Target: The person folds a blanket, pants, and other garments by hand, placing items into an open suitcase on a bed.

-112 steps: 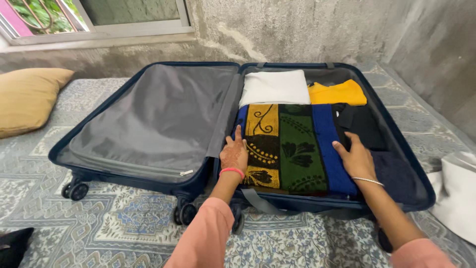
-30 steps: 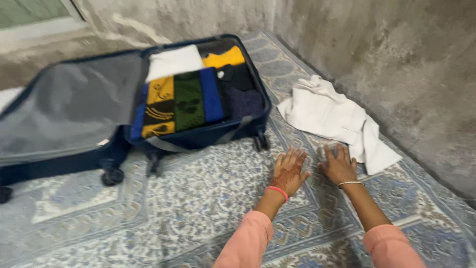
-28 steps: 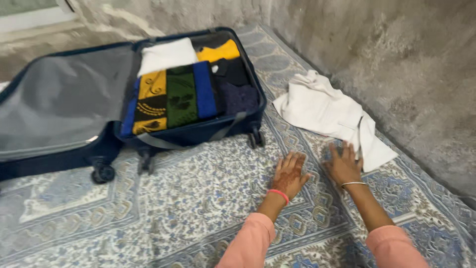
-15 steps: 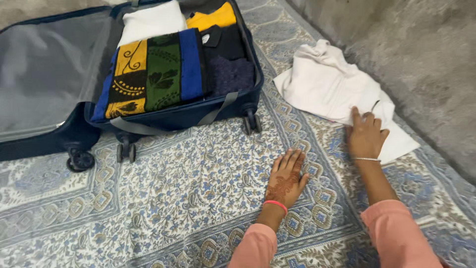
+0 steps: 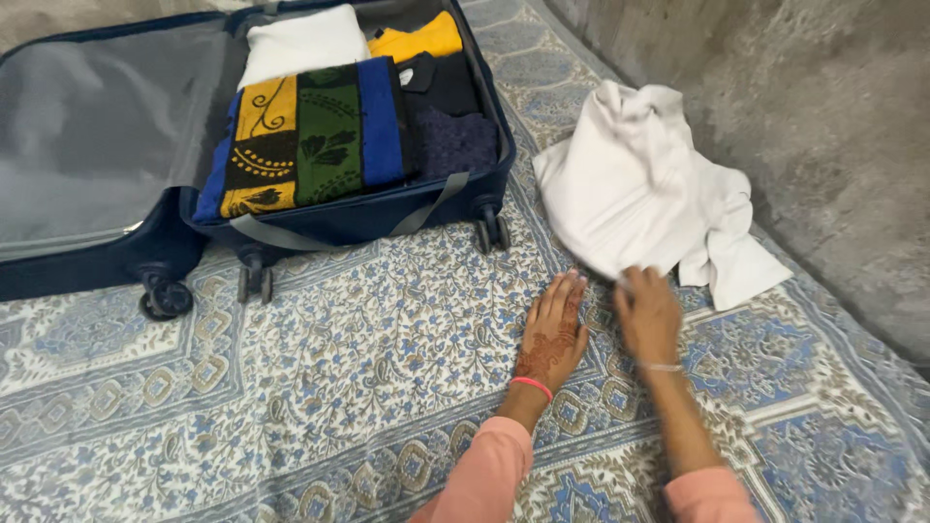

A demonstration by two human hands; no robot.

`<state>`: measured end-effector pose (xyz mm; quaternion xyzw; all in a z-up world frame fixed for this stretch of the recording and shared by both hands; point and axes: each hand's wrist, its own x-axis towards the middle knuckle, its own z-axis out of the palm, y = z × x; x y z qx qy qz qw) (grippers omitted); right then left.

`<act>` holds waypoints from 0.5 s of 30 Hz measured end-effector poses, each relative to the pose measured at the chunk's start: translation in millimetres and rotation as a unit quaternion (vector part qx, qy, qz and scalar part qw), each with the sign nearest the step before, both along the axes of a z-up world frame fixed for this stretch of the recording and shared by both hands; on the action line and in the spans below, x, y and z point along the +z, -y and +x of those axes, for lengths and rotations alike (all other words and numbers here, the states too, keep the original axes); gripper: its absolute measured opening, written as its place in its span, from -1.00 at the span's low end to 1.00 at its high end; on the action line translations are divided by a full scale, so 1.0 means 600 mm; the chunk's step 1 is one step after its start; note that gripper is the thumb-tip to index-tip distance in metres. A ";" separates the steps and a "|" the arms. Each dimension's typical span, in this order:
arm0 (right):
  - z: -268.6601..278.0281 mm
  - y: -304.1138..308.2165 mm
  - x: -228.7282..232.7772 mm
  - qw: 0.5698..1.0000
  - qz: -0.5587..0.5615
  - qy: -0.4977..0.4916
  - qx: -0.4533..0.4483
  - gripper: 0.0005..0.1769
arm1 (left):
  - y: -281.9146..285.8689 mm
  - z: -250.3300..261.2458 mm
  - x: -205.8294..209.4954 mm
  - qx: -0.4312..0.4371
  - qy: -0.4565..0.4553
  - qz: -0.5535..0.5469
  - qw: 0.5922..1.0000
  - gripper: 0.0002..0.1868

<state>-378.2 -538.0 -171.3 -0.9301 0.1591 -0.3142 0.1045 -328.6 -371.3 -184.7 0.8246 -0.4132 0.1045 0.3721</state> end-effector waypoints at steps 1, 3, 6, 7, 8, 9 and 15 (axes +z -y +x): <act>-0.012 -0.032 -0.005 1.000 0.022 0.009 0.008 -0.73 | -0.007 -0.006 0.008 0.000 0.002 -0.004 1.000 -0.26; -0.029 -0.093 -0.022 0.989 0.141 -0.038 -0.014 -0.71 | -0.028 -0.018 0.021 0.005 0.091 0.039 0.995 -0.11; -0.041 -0.151 -0.035 0.991 0.111 -0.012 0.077 -0.72 | -0.089 -0.034 0.032 -0.042 0.097 -0.034 0.994 -0.04; -0.042 -0.165 -0.031 0.991 0.111 -0.008 0.080 -0.72 | -0.112 -0.033 0.035 -0.040 0.101 -0.033 0.994 -0.04; -0.041 -0.180 -0.023 0.988 0.120 -0.018 0.095 -0.70 | -0.136 -0.030 0.038 -0.076 0.055 -0.065 0.993 -0.08; -0.041 -0.193 -0.010 0.985 0.128 -0.029 0.110 -0.68 | -0.157 -0.027 0.041 -0.113 0.009 -0.098 0.989 -0.12; -0.002 -0.291 0.095 0.972 0.128 0.027 0.195 -0.71 | -0.243 0.047 0.090 -0.065 0.039 -0.002 0.997 0.01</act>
